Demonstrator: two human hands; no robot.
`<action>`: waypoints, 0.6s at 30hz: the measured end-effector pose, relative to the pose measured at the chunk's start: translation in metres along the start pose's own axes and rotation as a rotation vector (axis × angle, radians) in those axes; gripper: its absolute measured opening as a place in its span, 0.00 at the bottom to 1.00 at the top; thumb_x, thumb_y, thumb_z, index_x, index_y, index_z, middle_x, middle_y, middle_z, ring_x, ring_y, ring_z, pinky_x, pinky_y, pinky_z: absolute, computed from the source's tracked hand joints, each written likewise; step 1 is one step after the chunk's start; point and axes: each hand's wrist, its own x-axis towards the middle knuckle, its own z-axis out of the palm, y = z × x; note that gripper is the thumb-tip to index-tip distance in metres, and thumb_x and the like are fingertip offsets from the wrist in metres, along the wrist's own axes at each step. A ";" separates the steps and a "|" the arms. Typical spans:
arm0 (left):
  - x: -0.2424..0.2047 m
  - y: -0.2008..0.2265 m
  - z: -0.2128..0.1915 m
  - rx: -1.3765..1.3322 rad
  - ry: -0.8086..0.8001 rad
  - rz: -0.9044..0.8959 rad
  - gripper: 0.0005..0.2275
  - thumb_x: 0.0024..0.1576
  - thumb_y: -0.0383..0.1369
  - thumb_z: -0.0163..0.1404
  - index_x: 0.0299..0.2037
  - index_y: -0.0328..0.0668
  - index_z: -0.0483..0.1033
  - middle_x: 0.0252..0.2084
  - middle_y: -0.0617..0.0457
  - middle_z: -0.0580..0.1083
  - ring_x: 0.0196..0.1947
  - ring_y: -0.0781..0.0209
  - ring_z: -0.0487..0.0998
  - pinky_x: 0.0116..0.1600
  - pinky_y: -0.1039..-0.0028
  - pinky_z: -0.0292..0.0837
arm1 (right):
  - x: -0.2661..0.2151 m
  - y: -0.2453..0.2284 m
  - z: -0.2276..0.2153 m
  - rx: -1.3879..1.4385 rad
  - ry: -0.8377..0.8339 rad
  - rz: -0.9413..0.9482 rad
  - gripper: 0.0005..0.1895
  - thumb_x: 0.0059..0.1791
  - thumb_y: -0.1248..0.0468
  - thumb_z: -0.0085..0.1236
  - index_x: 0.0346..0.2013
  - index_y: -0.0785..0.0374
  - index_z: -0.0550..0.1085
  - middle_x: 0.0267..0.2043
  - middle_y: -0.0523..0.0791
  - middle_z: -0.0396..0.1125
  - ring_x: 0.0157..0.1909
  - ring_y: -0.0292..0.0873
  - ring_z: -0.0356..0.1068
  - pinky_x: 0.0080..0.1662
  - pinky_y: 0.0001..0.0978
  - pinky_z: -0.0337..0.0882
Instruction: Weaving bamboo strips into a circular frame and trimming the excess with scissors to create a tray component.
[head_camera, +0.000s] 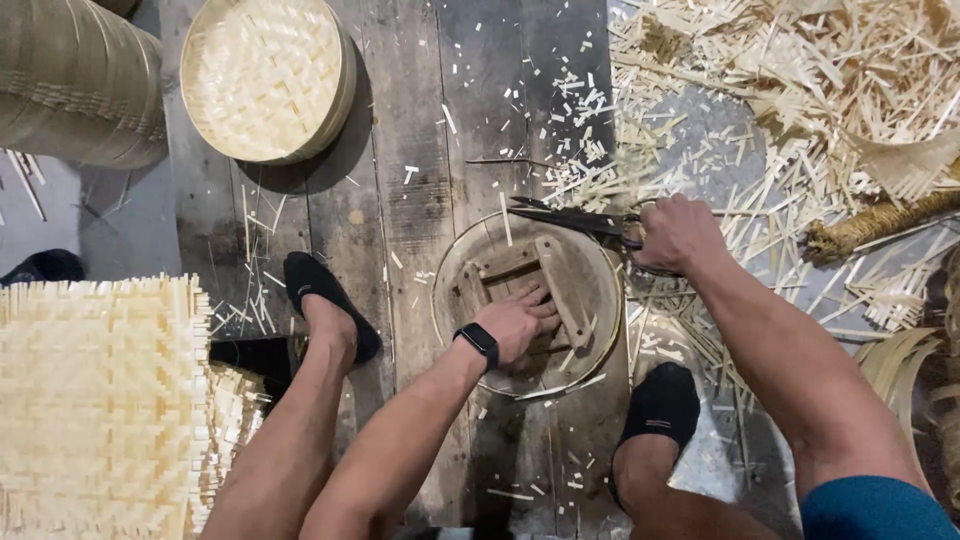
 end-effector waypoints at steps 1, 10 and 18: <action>0.001 -0.001 -0.002 0.002 0.002 -0.002 0.44 0.35 0.37 0.67 0.68 0.48 0.63 0.74 0.53 0.57 0.75 0.46 0.51 0.77 0.58 0.42 | -0.002 0.004 -0.004 -0.001 0.003 -0.001 0.15 0.47 0.51 0.53 0.35 0.61 0.74 0.30 0.44 0.66 0.36 0.43 0.69 0.39 0.40 0.77; 0.001 0.001 -0.004 -0.006 0.177 0.157 0.32 0.38 0.39 0.64 0.58 0.45 0.75 0.67 0.50 0.67 0.70 0.45 0.60 0.73 0.56 0.52 | -0.052 0.068 -0.004 0.321 -0.096 0.308 0.19 0.45 0.45 0.62 0.43 0.52 0.79 0.33 0.47 0.71 0.38 0.48 0.74 0.43 0.44 0.76; 0.077 -0.050 -0.066 -0.369 0.667 -0.210 0.11 0.60 0.43 0.52 0.39 0.49 0.83 0.35 0.49 0.79 0.36 0.53 0.79 0.43 0.62 0.77 | -0.057 0.110 0.119 0.255 0.176 0.468 0.48 0.32 0.42 0.76 0.46 0.81 0.69 0.49 0.62 0.64 0.50 0.62 0.68 0.55 0.58 0.69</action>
